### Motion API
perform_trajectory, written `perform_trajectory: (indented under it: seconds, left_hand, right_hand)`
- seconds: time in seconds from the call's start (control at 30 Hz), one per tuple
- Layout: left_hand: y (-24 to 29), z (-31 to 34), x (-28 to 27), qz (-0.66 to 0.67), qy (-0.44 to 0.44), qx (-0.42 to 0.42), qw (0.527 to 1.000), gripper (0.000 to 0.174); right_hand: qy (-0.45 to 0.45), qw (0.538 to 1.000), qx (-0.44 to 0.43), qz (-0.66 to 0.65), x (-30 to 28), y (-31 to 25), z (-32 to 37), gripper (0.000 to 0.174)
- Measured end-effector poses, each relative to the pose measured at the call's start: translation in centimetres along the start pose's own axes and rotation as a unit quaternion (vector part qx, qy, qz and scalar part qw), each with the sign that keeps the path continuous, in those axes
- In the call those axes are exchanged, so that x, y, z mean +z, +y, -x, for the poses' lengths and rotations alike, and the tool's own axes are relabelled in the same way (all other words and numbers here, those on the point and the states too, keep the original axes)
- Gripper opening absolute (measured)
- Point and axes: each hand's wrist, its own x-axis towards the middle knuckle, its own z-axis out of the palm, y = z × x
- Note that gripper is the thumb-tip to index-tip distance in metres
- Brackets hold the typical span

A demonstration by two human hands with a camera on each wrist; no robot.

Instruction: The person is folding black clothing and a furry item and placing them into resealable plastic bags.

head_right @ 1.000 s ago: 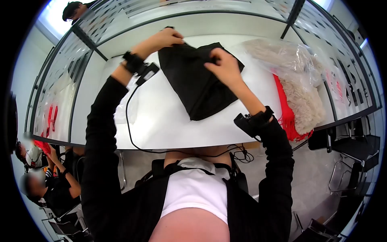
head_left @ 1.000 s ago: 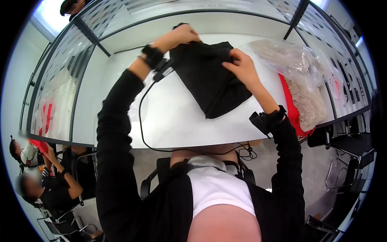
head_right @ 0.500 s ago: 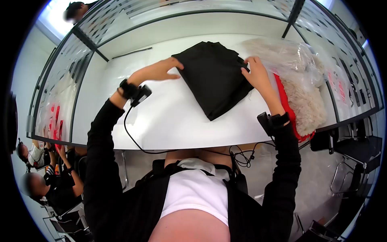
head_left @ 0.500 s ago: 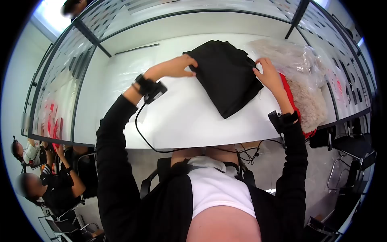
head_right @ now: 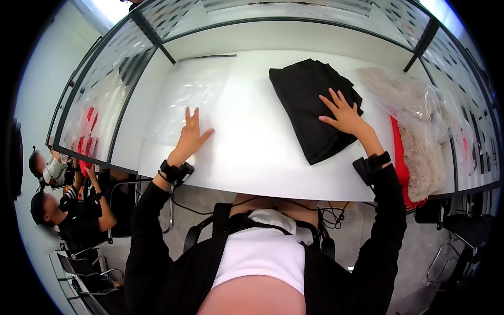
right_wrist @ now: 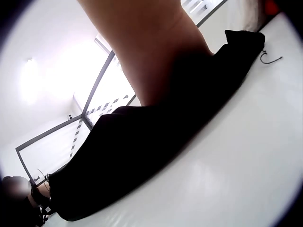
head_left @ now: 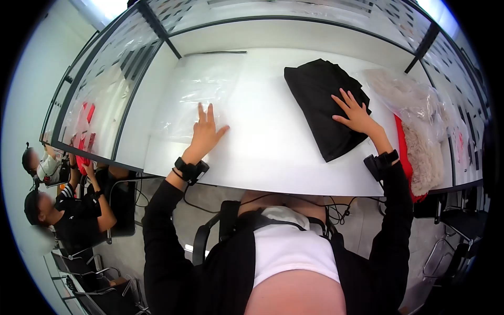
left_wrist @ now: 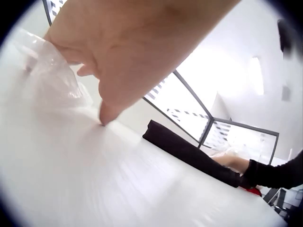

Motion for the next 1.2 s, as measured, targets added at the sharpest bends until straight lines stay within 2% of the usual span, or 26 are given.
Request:
perform_trajectory:
  seconds: [0.03,0.13,0.17,0.27,0.3,0.33,0.4,0.47,0.57,0.6,0.67,0.73,0.8,0.87,0.9,1.0,1.03,1.13,1.2]
  left_hand:
    - [-0.5,-0.3,0.3,0.058,0.08,0.052,0.994,0.065]
    - [-2.2,-1.0,-0.6,0.009,-0.049,0.097,0.994,0.056]
    - [-2.0,-0.6,-0.7,0.014,0.007,0.118,0.993,0.05]
    - [-2.5,0.4,-4.0,0.063,-0.124,0.224,0.965,0.047]
    - [-2.8,0.9,-4.8,0.126,-0.149,0.268,0.943,0.048]
    - [-3.4,1.1,-5.4,0.118,-0.179,0.274,0.937,0.047]
    - [-6.5,0.9,-5.9,0.026,-0.138,0.323,0.936,0.047]
    - [-9.5,0.8,-6.4,-0.108,-0.018,0.214,0.971,0.038]
    - [-10.3,-0.1,-5.6,-0.3,0.116,0.092,0.942,0.031]
    - [-9.9,-0.9,-5.0,-0.241,0.142,0.137,0.95,0.029]
    - [-5.2,-1.1,-4.8,-0.112,0.098,0.197,0.969,0.032]
    - [0.3,-0.4,-4.2,0.062,0.003,0.173,0.983,0.04]
    - [4.3,0.4,-2.2,0.077,0.015,0.228,0.97,0.048]
    - [7.2,1.2,-0.3,0.032,0.017,0.25,0.968,0.056]
    - [8.3,1.3,0.2,0.013,-0.016,0.246,0.969,0.051]
    - [8.9,0.4,1.1,0.008,-0.017,0.253,0.967,0.041]
    - [8.1,-0.2,1.4,0.038,-0.006,0.277,0.96,0.029]
    - [6.4,-0.3,-1.2,0.125,-0.051,0.3,0.944,0.023]
    - [5.1,-0.2,-1.3,0.104,-0.035,0.321,0.941,0.017]
  right_hand:
    - [0.002,1.0,0.008,0.005,0.1,-0.3,0.2,0.064]
    - [0.006,0.999,0.032,0.024,0.6,-1.0,1.0,0.065]
    - [0.01,0.999,0.038,0.028,0.8,-1.0,1.3,0.066]
    - [0.013,0.998,0.055,0.04,1.0,-1.3,2.3,0.066]
    - [0.012,0.997,0.059,0.044,1.0,-1.5,2.7,0.067]
    - [0.009,0.997,0.065,0.045,1.0,-1.7,3.1,0.067]
    - [0.003,0.996,0.077,0.048,1.1,-1.8,3.8,0.067]
    - [-0.002,0.995,0.082,0.052,1.0,-1.9,4.3,0.066]
    - [-0.013,0.994,0.097,0.046,0.5,-2.2,4.7,0.065]
    - [-0.012,0.994,0.097,0.045,0.4,-2.2,4.8,0.065]
    - [-0.012,0.994,0.099,0.049,0.1,-2.3,5.0,0.065]
    - [-0.012,0.993,0.101,0.056,-0.3,-2.7,4.8,0.065]
    - [-0.011,0.994,0.095,0.06,-0.2,-2.2,4.5,0.065]
    - [-0.012,0.994,0.092,0.056,-0.2,-2.0,4.5,0.065]
    - [-0.011,0.995,0.091,0.051,-0.2,-2.0,4.4,0.065]
    - [-0.012,0.995,0.089,0.037,-0.4,-2.1,4.8,0.064]
    - [-0.01,0.995,0.089,0.033,-0.5,-2.0,4.8,0.064]
    - [-0.001,0.997,0.078,0.025,-0.5,-1.8,5.1,0.064]
    - [0.01,0.997,0.066,0.036,-1.0,-1.8,5.1,0.059]
